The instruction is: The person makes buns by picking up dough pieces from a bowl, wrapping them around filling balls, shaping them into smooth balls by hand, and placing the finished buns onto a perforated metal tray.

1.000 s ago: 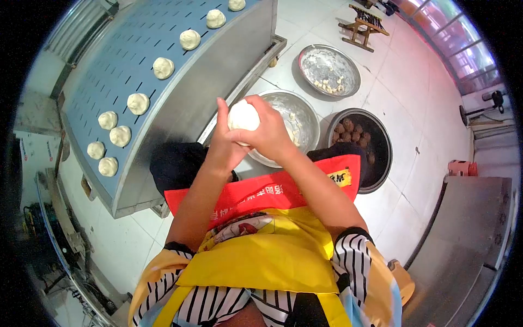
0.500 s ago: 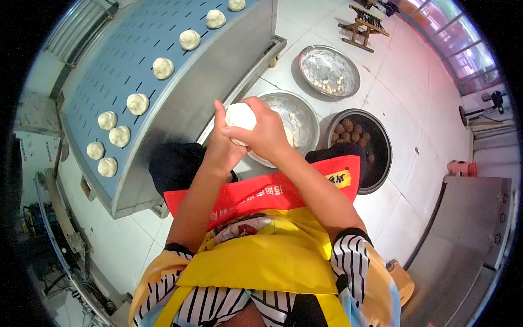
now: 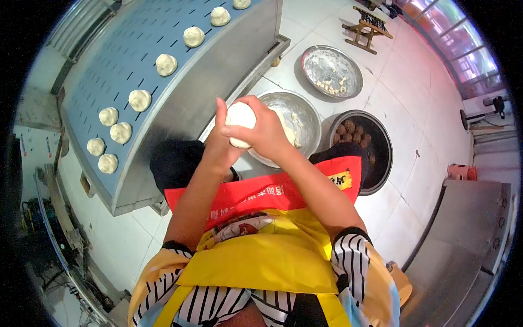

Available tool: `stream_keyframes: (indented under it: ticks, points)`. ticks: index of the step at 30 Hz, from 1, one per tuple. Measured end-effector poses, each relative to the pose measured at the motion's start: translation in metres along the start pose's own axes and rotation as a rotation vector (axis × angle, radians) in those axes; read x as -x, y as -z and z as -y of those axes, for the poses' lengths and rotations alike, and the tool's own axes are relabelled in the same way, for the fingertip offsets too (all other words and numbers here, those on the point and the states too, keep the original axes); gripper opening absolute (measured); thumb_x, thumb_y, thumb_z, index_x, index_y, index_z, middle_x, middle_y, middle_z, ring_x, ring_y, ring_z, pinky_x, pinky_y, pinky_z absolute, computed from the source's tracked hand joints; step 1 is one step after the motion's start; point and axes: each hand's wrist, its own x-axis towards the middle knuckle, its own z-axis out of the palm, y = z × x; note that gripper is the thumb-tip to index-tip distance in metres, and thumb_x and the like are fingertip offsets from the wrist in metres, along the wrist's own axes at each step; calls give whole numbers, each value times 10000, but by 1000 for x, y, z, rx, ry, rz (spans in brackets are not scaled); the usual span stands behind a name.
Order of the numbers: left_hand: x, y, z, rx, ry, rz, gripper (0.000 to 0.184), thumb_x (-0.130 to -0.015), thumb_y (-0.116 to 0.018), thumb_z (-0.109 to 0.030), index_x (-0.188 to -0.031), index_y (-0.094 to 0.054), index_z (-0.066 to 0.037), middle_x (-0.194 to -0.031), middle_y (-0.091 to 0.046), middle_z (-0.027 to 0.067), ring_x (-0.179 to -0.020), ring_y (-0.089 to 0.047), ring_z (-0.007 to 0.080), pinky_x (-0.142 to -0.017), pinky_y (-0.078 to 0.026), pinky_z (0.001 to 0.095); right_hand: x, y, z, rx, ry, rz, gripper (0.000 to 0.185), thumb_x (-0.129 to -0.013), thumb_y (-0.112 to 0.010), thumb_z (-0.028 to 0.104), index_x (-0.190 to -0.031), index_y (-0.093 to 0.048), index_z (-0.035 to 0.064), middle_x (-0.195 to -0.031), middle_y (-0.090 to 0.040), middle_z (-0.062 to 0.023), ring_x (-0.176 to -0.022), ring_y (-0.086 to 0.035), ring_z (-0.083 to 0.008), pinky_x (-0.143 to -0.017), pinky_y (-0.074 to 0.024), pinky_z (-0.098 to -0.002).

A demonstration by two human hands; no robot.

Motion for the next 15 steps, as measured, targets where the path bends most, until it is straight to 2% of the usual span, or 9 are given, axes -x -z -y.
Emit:
stream_keyframes:
  ticks: [3,6,9,12,15]
  points:
    - [4,-3,-1,-23,-23,-11,620,-952,-323,-570,-1208,-483,-28,-1089,-594,112,-1018,-607,216,-840,-512,356,-3,-3,-10,207,180,-78,630,-657,-776,378,-1123,-524,37,-1038,-599,-162,-1053,-562,-292,-884,-440,-364]
    - [8,4,-10,-85,80,45,615,-954,-326,-563,-1220,-479,-29,-1129,-579,113,-1056,-589,215,-866,-501,361,2,1,3,-14,64,85,615,-657,-772,369,-1114,-528,37,-1051,-598,-157,-1055,-562,-295,-888,-438,-379]
    - [6,6,-7,-48,28,67,651,-925,-313,-628,-1270,-466,-98,-1195,-570,75,-1140,-540,219,-940,-444,420,-4,-11,-13,413,264,-138,573,-658,-765,275,-1133,-534,54,-1009,-602,-103,-961,-592,-233,-851,-461,-338]
    - [12,7,-13,-61,38,-4,647,-926,-325,-623,-1270,-466,-93,-1192,-570,73,-1147,-534,209,-945,-440,411,-3,-12,-1,55,251,11,571,-671,-756,275,-1152,-528,69,-1018,-602,-99,-985,-584,-234,-866,-455,-337]
    - [17,5,-14,-7,15,-31,608,-959,-334,-547,-1233,-465,-21,-1148,-569,108,-1068,-578,216,-891,-484,355,-5,-10,5,-13,-14,119,645,-663,-763,338,-1176,-492,57,-1051,-595,-152,-1072,-548,-302,-897,-433,-376]
